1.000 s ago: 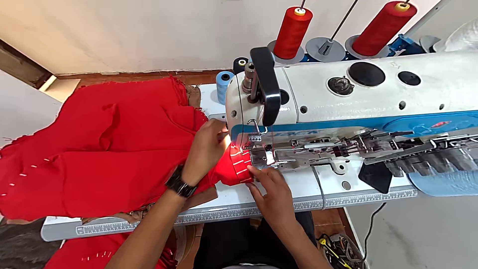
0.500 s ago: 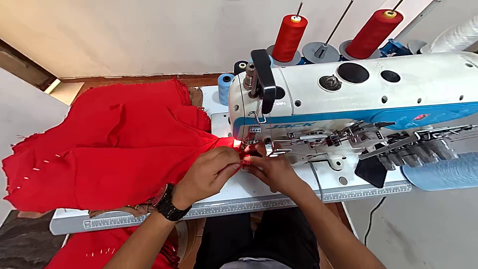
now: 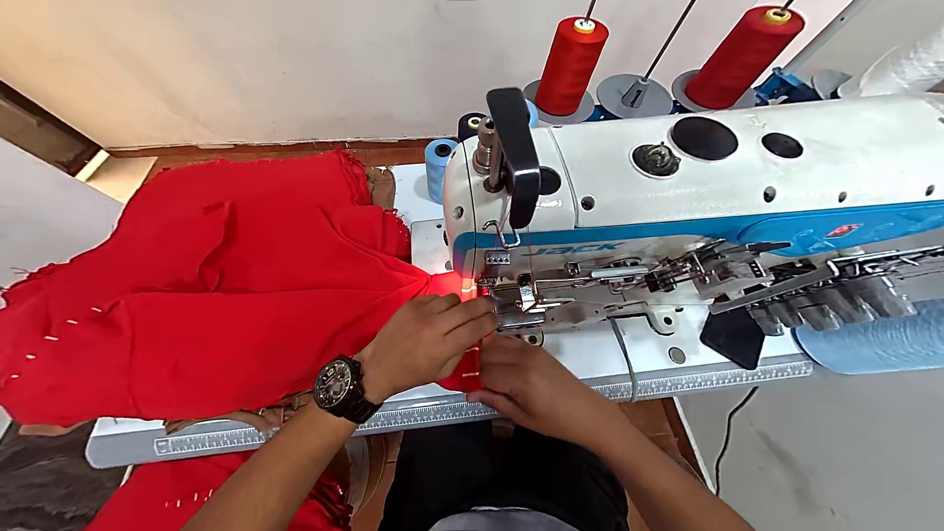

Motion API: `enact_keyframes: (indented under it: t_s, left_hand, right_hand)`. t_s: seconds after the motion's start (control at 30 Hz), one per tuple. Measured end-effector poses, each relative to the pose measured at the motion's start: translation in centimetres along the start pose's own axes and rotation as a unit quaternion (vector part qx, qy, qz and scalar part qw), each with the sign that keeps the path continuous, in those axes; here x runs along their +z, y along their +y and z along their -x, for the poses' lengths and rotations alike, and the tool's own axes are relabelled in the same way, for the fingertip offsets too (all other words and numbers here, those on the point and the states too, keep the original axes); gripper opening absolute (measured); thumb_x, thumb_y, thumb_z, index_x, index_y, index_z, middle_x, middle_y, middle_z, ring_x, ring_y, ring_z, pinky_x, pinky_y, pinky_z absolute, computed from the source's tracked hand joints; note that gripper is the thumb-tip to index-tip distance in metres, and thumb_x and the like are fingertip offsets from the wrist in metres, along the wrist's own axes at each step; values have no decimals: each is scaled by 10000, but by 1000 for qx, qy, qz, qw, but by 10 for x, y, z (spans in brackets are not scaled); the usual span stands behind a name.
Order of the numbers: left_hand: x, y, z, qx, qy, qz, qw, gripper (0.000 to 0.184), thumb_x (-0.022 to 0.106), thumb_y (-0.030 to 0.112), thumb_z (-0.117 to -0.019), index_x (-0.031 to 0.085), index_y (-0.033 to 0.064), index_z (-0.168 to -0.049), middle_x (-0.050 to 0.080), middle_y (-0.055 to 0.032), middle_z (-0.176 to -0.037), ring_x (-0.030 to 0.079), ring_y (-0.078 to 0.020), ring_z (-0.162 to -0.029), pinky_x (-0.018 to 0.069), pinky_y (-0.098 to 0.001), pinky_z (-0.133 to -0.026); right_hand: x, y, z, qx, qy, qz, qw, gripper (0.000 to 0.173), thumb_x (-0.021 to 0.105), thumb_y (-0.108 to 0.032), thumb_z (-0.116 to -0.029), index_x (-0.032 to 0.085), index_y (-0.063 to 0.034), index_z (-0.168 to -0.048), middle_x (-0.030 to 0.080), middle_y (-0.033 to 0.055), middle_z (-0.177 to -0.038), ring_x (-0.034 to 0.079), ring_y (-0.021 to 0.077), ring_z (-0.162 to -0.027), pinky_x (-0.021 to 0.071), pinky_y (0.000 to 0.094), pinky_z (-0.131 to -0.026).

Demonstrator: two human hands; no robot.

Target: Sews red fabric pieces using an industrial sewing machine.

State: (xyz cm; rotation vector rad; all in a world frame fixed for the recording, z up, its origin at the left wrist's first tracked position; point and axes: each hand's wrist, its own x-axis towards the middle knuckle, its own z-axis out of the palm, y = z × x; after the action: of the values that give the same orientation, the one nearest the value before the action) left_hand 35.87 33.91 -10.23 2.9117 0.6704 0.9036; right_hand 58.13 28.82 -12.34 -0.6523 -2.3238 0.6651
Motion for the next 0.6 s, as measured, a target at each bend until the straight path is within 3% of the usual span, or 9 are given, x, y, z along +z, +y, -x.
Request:
enact_keyframes:
  t_s: [0.07, 0.17, 0.33, 0.4, 0.5, 0.6]
  left_hand:
    - [9, -1, 3, -60, -70, 17, 996, 296, 520, 89, -967, 735, 115, -1168, 708, -58, -1245, 695, -224, -1045, 581, -388, -805]
    - [14, -4, 16, -138, -80, -6, 987, 407, 507, 73, -956, 719, 159, -1292, 680, -59, -1240, 642, -238, -1057, 544, -415, -841]
    - [25, 17, 8, -204, -52, -1, 978, 433, 534, 45, -923, 730, 191, -1281, 681, -48, -1228, 633, -245, -1083, 511, -447, -838]
    - [30, 16, 6, -193, -51, -14, 980, 413, 560, 44, -928, 738, 204, -1264, 684, -45, -1224, 631, -246, -1063, 497, -442, -810]
    - [16, -11, 21, -132, -82, 14, 988, 406, 534, 77, -991, 710, 267, -1303, 664, -25, -1199, 619, -217, -1087, 521, -424, -870]
    - [-2, -41, 25, -62, -98, 68, 991, 304, 503, 119, -1013, 750, 181, -1179, 674, -49, -1190, 628, -207, -1138, 544, -382, -960]
  right_hand:
    - [6, 1, 6, 4, -4, 5, 1000, 354, 568, -272, -1060, 656, -55, -794, 699, 55, -905, 673, 184, -1027, 530, 351, -975]
    - [-13, 3, -1, 0, -11, -43, 999, 327, 593, -245, -1046, 694, -33, -819, 716, 57, -955, 665, 173, -1090, 520, 335, -1019]
    - [-56, 5, -18, 0, -44, -99, 994, 253, 656, -204, -999, 706, -43, -810, 674, 7, -846, 649, 100, -922, 540, 278, -860]
    - [-49, 7, -8, 25, -31, -109, 993, 249, 659, -216, -997, 726, -45, -830, 697, 11, -886, 656, 108, -966, 545, 292, -889]
    - [-2, 6, 13, 79, 29, -131, 988, 258, 636, -237, -1025, 747, -21, -935, 739, 60, -1070, 657, 164, -1151, 537, 361, -1023]
    - [35, 4, 19, 88, 94, -68, 989, 260, 625, -260, -1035, 730, -45, -935, 732, 43, -1090, 641, 171, -1184, 520, 377, -1042]
